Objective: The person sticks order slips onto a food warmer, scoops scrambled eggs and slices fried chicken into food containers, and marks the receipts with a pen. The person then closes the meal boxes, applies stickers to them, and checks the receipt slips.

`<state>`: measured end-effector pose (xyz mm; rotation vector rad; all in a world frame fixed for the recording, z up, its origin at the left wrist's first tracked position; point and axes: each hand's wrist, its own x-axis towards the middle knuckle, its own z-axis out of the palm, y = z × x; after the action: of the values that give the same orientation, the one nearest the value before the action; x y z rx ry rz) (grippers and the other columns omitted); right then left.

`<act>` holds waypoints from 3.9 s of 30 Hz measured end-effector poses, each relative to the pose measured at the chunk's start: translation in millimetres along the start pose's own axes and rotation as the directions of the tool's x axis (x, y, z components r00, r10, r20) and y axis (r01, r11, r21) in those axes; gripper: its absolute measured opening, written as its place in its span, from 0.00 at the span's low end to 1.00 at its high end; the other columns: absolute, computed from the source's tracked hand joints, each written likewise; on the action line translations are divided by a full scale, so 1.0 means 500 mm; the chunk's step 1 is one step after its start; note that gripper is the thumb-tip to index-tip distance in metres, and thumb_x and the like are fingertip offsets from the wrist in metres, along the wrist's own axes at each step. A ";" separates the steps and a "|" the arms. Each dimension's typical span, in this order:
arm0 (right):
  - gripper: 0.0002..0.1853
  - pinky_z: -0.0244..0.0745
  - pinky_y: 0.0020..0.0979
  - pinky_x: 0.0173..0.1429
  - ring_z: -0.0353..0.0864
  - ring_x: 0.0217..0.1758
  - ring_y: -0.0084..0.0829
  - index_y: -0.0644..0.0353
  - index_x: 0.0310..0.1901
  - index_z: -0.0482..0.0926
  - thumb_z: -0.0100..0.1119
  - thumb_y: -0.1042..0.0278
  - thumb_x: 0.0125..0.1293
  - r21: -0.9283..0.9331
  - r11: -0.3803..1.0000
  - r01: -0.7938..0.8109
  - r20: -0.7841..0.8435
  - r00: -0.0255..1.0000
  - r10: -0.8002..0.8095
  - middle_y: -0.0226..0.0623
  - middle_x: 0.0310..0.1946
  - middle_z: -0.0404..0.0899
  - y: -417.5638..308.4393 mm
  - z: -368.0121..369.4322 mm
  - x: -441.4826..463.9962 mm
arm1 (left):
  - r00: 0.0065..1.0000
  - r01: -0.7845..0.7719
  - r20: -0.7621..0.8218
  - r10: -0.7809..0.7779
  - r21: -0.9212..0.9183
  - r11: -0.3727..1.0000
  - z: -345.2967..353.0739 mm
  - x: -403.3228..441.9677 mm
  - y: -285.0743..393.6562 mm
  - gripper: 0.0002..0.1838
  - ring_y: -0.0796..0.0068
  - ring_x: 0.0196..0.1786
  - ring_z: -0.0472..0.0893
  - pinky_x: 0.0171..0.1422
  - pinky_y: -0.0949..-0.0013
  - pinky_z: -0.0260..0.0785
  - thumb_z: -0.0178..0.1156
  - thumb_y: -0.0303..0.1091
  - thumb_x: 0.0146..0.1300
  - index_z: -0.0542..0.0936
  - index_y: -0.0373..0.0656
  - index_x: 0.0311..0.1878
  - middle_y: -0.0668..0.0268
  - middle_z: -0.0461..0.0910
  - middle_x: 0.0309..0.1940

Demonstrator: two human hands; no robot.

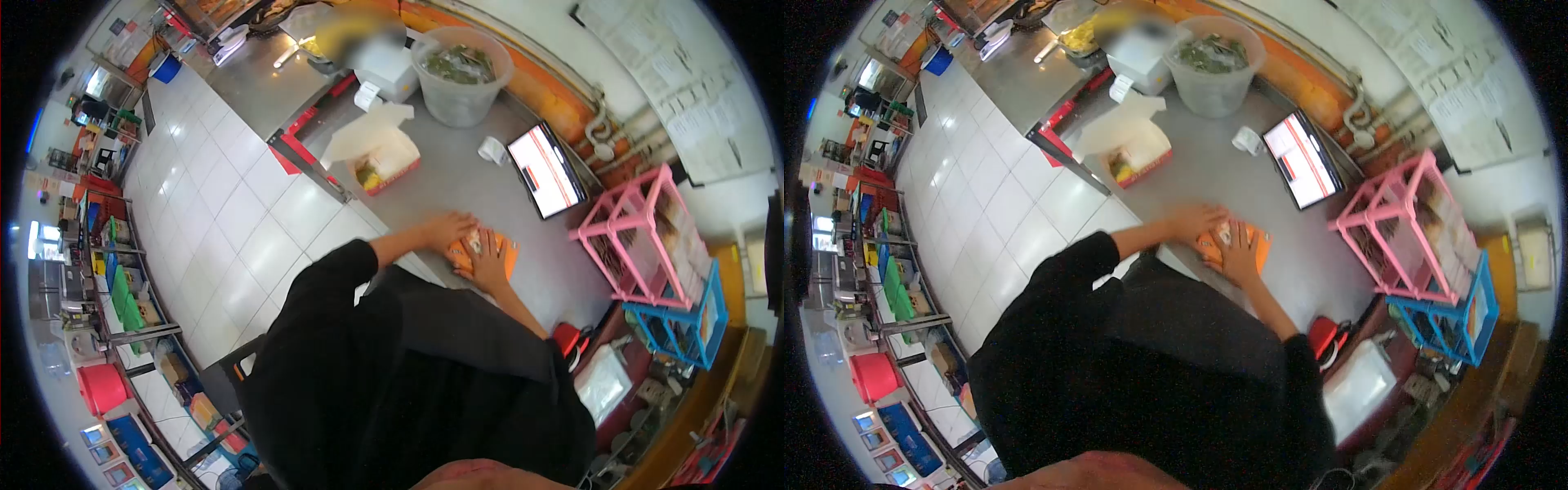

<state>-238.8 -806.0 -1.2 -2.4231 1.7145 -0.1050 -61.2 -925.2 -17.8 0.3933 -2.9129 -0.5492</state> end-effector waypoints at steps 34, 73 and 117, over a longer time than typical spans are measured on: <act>0.28 0.67 0.39 0.62 0.67 0.62 0.48 0.54 0.59 0.68 0.61 0.73 0.55 0.553 0.617 -0.560 -0.033 0.725 0.688 0.46 0.60 0.65 -0.399 -0.131 0.371 | 0.764 0.409 0.252 -0.593 -0.901 0.144 -0.327 -0.507 -0.676 0.19 0.80 0.38 0.79 0.43 0.75 0.70 0.68 0.31 0.53 0.77 0.35 0.47 0.63 0.82 0.39; 0.24 0.67 0.39 0.60 0.71 0.58 0.45 0.56 0.56 0.70 0.60 0.71 0.56 0.572 0.648 -0.503 0.065 0.816 0.575 0.45 0.54 0.71 -0.484 -0.087 0.428 | 0.726 0.582 0.472 -0.499 -0.809 0.081 -0.319 -0.688 -0.585 0.19 0.74 0.44 0.79 0.54 0.71 0.69 0.69 0.33 0.52 0.79 0.33 0.45 0.60 0.82 0.40; 0.12 0.75 0.31 0.40 0.79 0.38 0.35 0.60 0.46 0.78 0.57 0.76 0.58 0.752 0.658 -0.037 -0.131 0.970 0.204 0.38 0.38 0.77 -0.612 -0.089 0.674 | 0.743 0.546 0.512 -0.431 -0.836 -0.052 -0.365 -0.706 -0.505 0.18 0.77 0.39 0.80 0.48 0.74 0.72 0.66 0.18 0.48 0.77 0.33 0.44 0.62 0.82 0.37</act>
<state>151.9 -1028.3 83.8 -1.7041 1.4718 -0.8903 368.5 -1113.8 20.6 1.1730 -1.5714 -2.3884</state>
